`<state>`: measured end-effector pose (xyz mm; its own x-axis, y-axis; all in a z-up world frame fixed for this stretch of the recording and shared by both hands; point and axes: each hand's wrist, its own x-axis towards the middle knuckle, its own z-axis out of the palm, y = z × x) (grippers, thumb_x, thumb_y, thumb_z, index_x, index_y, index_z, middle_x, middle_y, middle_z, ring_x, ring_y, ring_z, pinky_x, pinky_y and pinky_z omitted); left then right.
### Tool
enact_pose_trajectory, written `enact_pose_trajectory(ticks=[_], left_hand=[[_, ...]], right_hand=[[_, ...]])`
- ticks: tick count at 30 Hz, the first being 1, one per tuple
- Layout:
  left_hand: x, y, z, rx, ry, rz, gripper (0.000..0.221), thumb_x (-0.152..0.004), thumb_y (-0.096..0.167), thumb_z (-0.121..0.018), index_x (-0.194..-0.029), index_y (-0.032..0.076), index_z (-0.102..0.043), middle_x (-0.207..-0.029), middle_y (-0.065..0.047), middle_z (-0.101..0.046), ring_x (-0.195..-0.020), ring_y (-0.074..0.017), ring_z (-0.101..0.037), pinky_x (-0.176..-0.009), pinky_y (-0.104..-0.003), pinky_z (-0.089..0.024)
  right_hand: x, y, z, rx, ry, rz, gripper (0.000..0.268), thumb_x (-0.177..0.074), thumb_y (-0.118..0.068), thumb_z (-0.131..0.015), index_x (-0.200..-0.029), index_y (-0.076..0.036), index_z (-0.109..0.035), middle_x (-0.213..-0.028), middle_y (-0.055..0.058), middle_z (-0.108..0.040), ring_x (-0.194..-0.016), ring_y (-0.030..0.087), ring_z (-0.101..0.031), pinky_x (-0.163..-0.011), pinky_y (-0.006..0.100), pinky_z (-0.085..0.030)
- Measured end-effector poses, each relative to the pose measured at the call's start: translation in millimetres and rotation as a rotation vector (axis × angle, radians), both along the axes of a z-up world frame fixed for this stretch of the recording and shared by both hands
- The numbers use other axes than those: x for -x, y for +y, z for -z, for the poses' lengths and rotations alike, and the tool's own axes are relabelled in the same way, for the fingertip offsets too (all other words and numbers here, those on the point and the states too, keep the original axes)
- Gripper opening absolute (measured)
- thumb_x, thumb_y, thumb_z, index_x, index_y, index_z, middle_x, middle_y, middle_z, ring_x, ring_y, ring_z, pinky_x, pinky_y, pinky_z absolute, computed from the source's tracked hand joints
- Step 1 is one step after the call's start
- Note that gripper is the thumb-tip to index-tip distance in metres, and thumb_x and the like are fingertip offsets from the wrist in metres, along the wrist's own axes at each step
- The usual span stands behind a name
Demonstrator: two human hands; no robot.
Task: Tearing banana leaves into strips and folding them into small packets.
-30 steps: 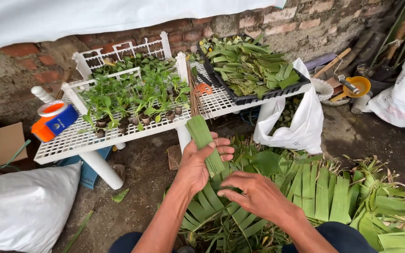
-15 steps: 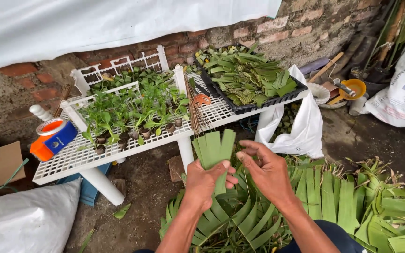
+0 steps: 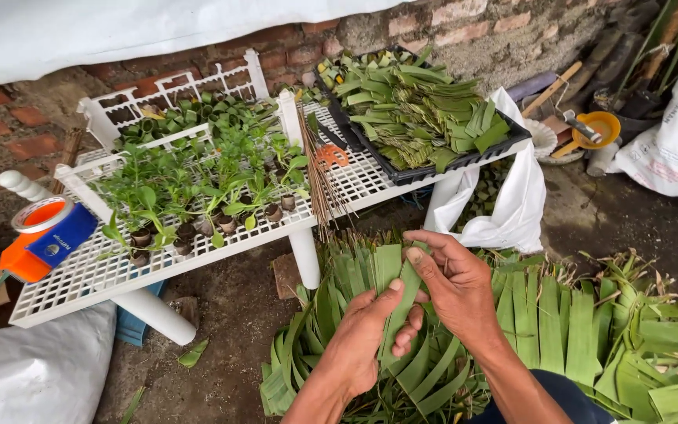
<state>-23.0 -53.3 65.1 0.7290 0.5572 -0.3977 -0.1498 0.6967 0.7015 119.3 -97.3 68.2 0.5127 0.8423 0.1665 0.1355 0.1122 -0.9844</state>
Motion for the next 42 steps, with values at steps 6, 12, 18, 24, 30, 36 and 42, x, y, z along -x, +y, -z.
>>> enact_pose_trajectory(ticks=[6, 12, 18, 24, 30, 36, 42], left_hand=[[-3, 3, 10, 0.083, 0.009, -0.14, 0.036, -0.106, 0.027, -0.055, -0.113, -0.007, -0.064, -0.08, -0.009, -0.057, -0.057, -0.011, -0.045, -0.046, -0.024, -0.037], [-6, 2, 10, 0.083, 0.018, -0.168, 0.034, -0.103, 0.031, -0.06, -0.104, -0.003, -0.057, -0.078, -0.011, -0.057, -0.053, -0.0127, -0.046, -0.042, -0.024, -0.035], [-8, -3, 14, -0.113, -0.014, -0.067, 0.028, -0.093, 0.017, -0.073, -0.1, -0.007, -0.061, -0.07, -0.013, -0.06, -0.047, -0.0151, -0.05, -0.036, -0.026, -0.038], [-12, -4, 28, -0.263, 0.071, -0.194, 0.014, -0.09, 0.007, -0.076, -0.087, -0.006, -0.069, -0.067, -0.014, -0.064, -0.046, -0.0195, -0.054, -0.036, -0.031, -0.045], [-2, -1, 6, -0.192, 0.133, -0.256, 0.014, -0.084, 0.006, -0.081, -0.093, -0.003, -0.074, -0.064, -0.012, -0.065, -0.047, -0.0154, -0.055, -0.037, -0.026, -0.037], [-1, -5, 8, -0.256, 0.1, -0.173, 0.011, -0.083, -0.006, -0.08, -0.093, -0.005, -0.075, -0.057, -0.006, -0.058, -0.041, -0.0097, -0.043, -0.036, -0.023, -0.03], [-5, 2, 11, -0.25, 0.199, -0.203, 0.009, -0.088, 0.002, -0.077, -0.094, -0.004, -0.076, -0.069, -0.019, -0.074, -0.031, -0.0104, -0.034, -0.028, -0.024, -0.027]], right_hand=[[-11, 0, 7, -0.124, -0.053, 0.002, 0.019, -0.089, -0.002, -0.068, -0.108, 0.0, -0.072, -0.123, 0.015, -0.076, -0.093, 0.014, -0.072, -0.08, 0.024, -0.058], [-18, -16, 7, -0.179, -0.124, 0.074, 0.015, -0.093, 0.0, -0.069, -0.107, 0.001, -0.073, -0.069, -0.002, -0.058, -0.057, 0.003, -0.039, -0.049, 0.019, -0.029], [-25, -21, 1, -0.15, -0.128, 0.071, 0.032, -0.092, -0.001, -0.068, -0.124, -0.001, -0.064, -0.069, -0.002, -0.059, -0.054, 0.002, -0.041, -0.047, 0.019, -0.029], [-22, -20, 4, -0.263, -0.272, 0.063, 0.025, -0.096, -0.002, -0.062, -0.121, 0.003, -0.063, -0.08, 0.005, -0.068, -0.053, 0.003, -0.043, -0.045, 0.017, -0.033], [-11, -20, 2, -0.158, -0.655, 0.12, 0.039, -0.079, 0.002, -0.073, -0.116, -0.01, -0.074, -0.126, 0.011, -0.072, -0.061, 0.007, -0.059, -0.049, 0.021, -0.047], [-23, -15, 16, -0.207, -0.56, 0.149, 0.035, -0.083, 0.005, -0.072, -0.112, -0.013, -0.076, -0.115, 0.009, -0.074, -0.057, 0.005, -0.055, -0.045, 0.017, -0.044], [-18, -18, 7, -0.098, -0.109, 0.047, 0.032, -0.087, 0.009, -0.067, -0.113, -0.006, -0.077, -0.105, 0.007, -0.075, -0.063, 0.007, -0.049, -0.053, 0.02, -0.038]])
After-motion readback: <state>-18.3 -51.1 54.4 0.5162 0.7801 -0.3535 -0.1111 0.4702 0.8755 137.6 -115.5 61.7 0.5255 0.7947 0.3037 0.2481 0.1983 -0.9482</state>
